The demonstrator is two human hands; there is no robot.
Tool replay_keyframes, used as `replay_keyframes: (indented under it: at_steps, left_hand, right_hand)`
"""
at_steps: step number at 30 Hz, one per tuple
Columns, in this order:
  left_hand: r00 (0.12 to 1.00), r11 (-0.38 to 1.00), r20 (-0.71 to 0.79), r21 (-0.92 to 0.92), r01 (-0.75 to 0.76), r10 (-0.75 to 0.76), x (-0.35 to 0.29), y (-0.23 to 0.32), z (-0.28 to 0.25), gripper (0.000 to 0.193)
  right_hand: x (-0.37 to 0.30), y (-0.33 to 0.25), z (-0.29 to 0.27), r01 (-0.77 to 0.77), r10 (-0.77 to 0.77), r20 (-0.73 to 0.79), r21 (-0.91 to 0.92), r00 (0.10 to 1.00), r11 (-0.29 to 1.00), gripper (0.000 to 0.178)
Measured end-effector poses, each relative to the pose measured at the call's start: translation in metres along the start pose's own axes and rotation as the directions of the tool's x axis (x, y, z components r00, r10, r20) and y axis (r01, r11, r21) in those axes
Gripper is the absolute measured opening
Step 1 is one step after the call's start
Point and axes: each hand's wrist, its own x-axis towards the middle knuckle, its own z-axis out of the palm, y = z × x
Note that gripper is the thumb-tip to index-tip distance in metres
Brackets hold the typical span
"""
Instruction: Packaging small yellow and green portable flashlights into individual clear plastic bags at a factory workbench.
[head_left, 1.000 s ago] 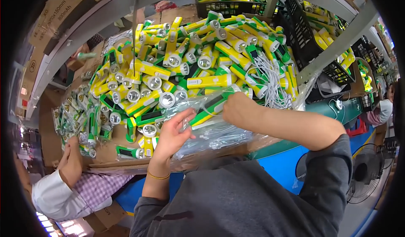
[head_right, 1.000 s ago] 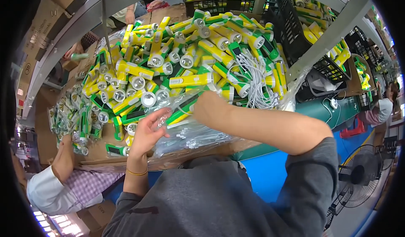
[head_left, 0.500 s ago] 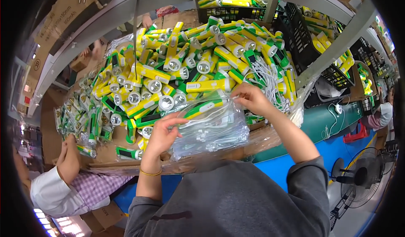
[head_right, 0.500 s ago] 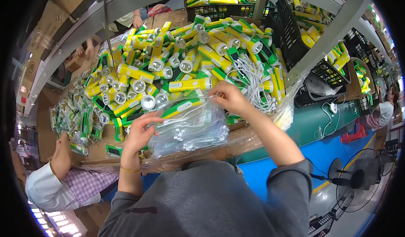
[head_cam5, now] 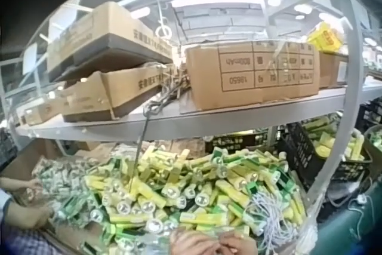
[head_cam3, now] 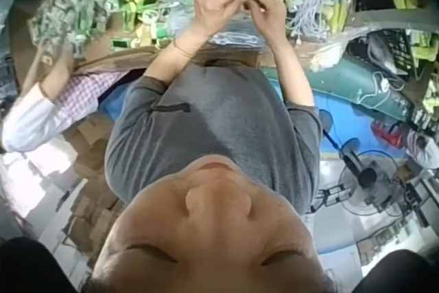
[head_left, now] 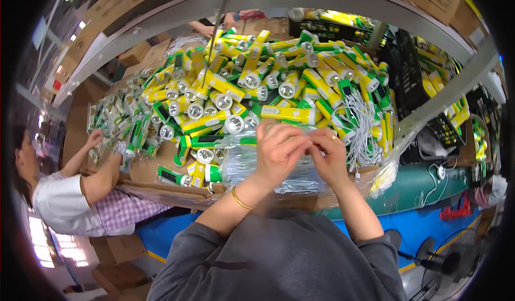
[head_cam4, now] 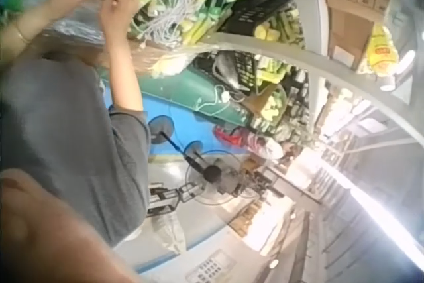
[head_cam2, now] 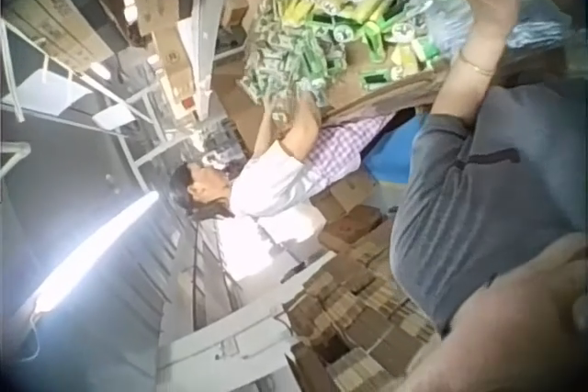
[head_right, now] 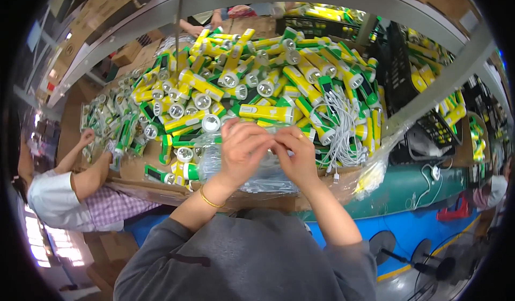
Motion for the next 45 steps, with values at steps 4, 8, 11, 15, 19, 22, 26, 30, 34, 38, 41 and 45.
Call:
replay_keyframes:
  at_steps: [4,8,11,15,19,22,26,30,34,38,41,45]
  left_hand:
    - [0.99,0.976,0.018,0.166,-0.144,0.143,0.005,0.013,0.01,0.021]
    - [0.984,0.893,0.13,0.418,-0.166,0.122,-0.004,-0.038,-0.02,0.018]
    - [0.985,0.941,0.172,0.336,-0.029,-0.031,-0.036,-0.063,-0.044,0.016]
    - [0.807,0.734,-0.001,-0.417,0.536,-0.591,-0.062,-0.038,-0.076,0.005]
    - [0.568,0.778,-0.592,-0.169,0.605,-0.571,-0.048,-0.07,-0.168,0.009]
    - [0.574,0.808,-0.669,-0.066,0.586,-0.471,-0.061,-0.138,-0.233,0.01]
    - [0.675,0.771,-0.653,0.215,0.6,-0.343,-0.068,-0.227,-0.26,0.018]
    - [0.869,0.833,-0.305,0.284,0.474,-0.391,-0.059,-0.234,-0.184,0.03]
    - [0.864,0.908,0.375,-0.114,0.403,-0.336,-0.057,-0.112,-0.072,0.029]
    - [0.831,0.916,0.48,-0.125,0.382,-0.281,-0.074,-0.095,-0.036,0.023]
    - [0.826,0.968,0.54,-0.078,0.239,-0.16,-0.077,-0.11,-0.018,0.01]
    - [0.889,0.96,0.407,-0.088,0.266,-0.21,-0.072,-0.108,-0.015,0.007]
  right_hand:
    - [-0.017,-0.002,-0.01,-0.142,0.158,-0.052,0.228,0.986,0.963,0.008]
    - [-0.02,-0.004,-0.051,-0.085,0.156,-0.245,0.278,0.957,0.957,0.006]
    - [-0.018,0.004,-0.073,0.006,0.031,-0.164,0.222,0.986,0.975,0.005]
    - [-0.004,-0.013,-0.054,-0.098,0.137,-0.072,0.4,0.988,0.911,0.01]
    - [-0.012,0.002,-0.031,-0.284,0.27,0.096,0.195,0.958,0.939,0.017]
    - [-0.013,0.0,-0.018,-0.098,0.109,0.281,-0.055,0.953,0.994,0.016]
    - [-0.007,-0.007,0.0,-0.005,0.063,0.311,-0.182,0.948,0.983,0.017]
    - [-0.005,-0.009,0.015,-0.026,0.117,0.335,-0.265,0.935,0.964,0.019]
    - [0.003,-0.01,0.034,0.053,0.108,0.381,-0.388,0.918,0.92,0.021]
    - [0.025,-0.005,0.055,0.255,0.074,0.508,-0.546,0.858,0.798,0.019]
    - [0.027,0.016,0.063,0.258,0.246,0.605,-0.623,0.757,0.739,0.018]
    - [0.02,0.025,0.073,0.447,0.118,0.618,-0.674,0.777,0.588,0.014]
